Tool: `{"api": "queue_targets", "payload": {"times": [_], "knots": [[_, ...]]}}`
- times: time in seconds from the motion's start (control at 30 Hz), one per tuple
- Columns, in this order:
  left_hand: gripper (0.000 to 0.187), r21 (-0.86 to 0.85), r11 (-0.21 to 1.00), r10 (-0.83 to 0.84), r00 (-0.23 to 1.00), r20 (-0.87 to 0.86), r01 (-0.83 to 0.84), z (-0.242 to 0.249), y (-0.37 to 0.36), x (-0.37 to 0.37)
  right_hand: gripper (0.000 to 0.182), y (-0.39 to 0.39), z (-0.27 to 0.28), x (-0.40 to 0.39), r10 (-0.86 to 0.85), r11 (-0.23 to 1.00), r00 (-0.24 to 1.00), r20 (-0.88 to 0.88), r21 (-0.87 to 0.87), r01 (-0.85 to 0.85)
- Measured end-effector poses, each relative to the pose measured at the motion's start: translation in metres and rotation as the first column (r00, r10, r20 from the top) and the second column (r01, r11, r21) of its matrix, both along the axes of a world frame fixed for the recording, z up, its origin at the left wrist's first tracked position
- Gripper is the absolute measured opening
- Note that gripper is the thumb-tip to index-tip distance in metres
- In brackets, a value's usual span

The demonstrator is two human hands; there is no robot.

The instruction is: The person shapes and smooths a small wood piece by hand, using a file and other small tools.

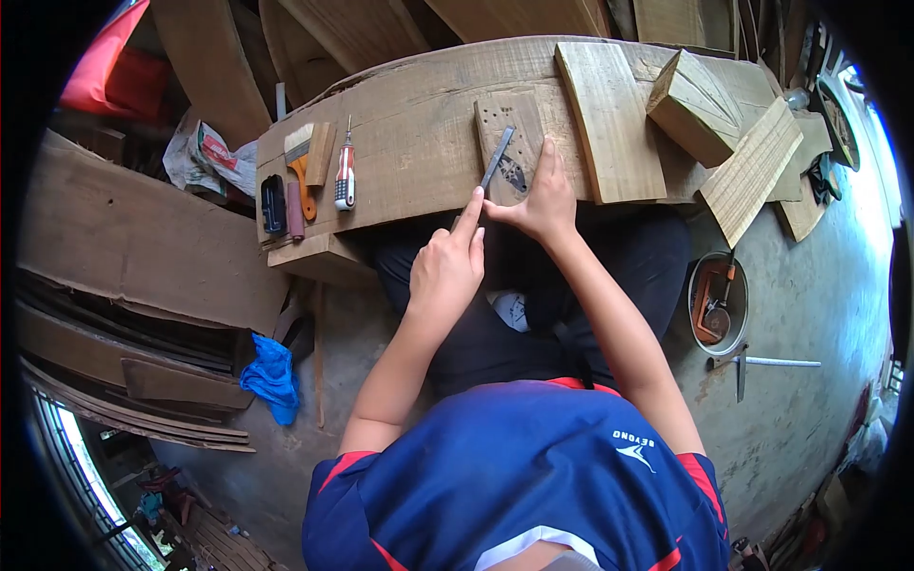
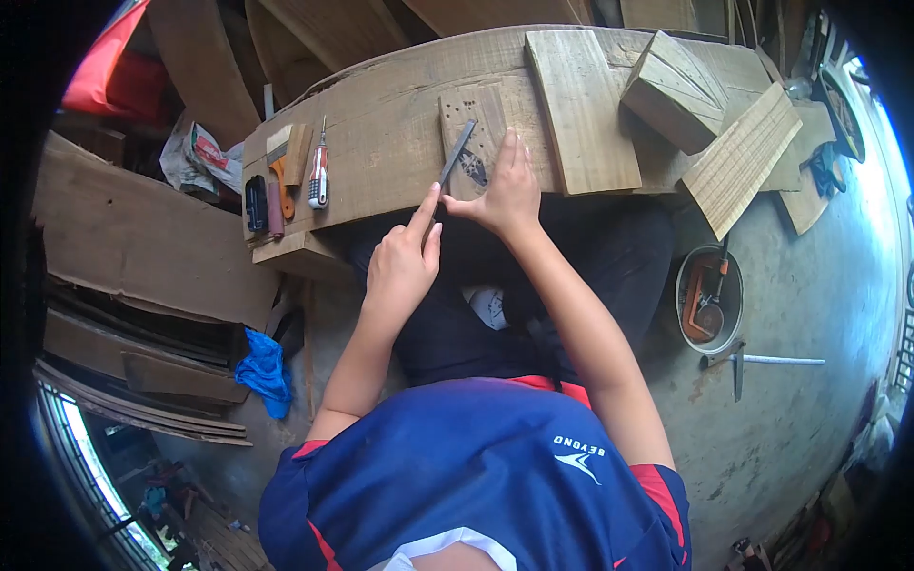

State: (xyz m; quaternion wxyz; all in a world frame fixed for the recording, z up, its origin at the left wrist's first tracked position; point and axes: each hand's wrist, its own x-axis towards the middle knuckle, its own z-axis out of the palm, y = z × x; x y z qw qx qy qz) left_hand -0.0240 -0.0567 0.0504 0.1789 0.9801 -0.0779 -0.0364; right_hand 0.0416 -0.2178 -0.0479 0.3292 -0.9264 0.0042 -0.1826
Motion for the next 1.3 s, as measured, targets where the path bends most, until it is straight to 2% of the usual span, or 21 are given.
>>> {"api": "queue_targets", "payload": {"times": [0.1,0.2,0.3,0.43,0.63,0.83,0.93,1.03,1.13,1.23,1.3], "knots": [[0.056,0.000,1.000,0.001,0.999,-0.038,-0.001,0.003,-0.004,0.004,0.134,0.003,-0.001,0.002,-0.023,0.999,0.999,0.032,0.028,0.022],[0.055,-0.031,0.999,-0.030,0.999,0.012,0.030,-0.006,-0.004,0.011,0.134,0.004,0.001,0.001,-0.044,0.996,0.998,-0.048,0.070,0.048],[0.056,-0.013,1.000,-0.001,1.000,-0.028,0.000,0.000,-0.005,0.009,0.136,0.005,0.004,0.000,-0.055,0.997,0.993,-0.106,0.044,0.060],[0.055,-0.034,0.998,-0.044,0.999,0.005,0.044,-0.002,0.007,0.005,0.138,0.002,-0.003,0.002,-0.031,0.999,0.999,0.027,0.007,0.031],[0.055,-0.088,0.996,-0.034,0.999,0.025,0.036,-0.004,-0.007,0.031,0.140,0.002,0.001,0.001,-0.030,0.998,0.998,-0.051,0.056,0.033],[0.055,-0.053,0.998,-0.041,0.997,-0.063,0.037,0.011,0.003,0.016,0.140,0.003,-0.002,0.002,-0.038,0.999,0.999,0.006,0.020,0.038],[0.052,-0.048,0.996,-0.069,0.997,-0.025,0.068,0.007,0.004,0.018,0.140,0.003,0.002,0.000,-0.037,0.999,0.998,-0.046,0.031,0.038],[0.053,-0.068,0.994,-0.079,0.996,0.036,0.081,-0.003,-0.007,0.033,0.140,0.003,0.000,0.000,-0.041,0.999,0.999,-0.025,0.027,0.041],[0.054,-0.063,0.995,-0.076,0.997,0.031,0.078,-0.006,-0.014,0.041,0.142,0.002,0.006,0.000,-0.010,0.992,0.991,-0.136,0.126,0.027],[0.054,-0.061,0.994,-0.083,0.996,0.041,0.086,-0.004,-0.009,0.032,0.141,0.003,0.001,0.001,-0.041,0.999,0.999,-0.017,0.023,0.041],[0.054,-0.104,0.990,-0.091,0.995,0.036,0.095,-0.003,-0.001,0.024,0.141,0.003,0.001,0.001,-0.043,0.998,0.998,-0.041,0.041,0.045]]}}
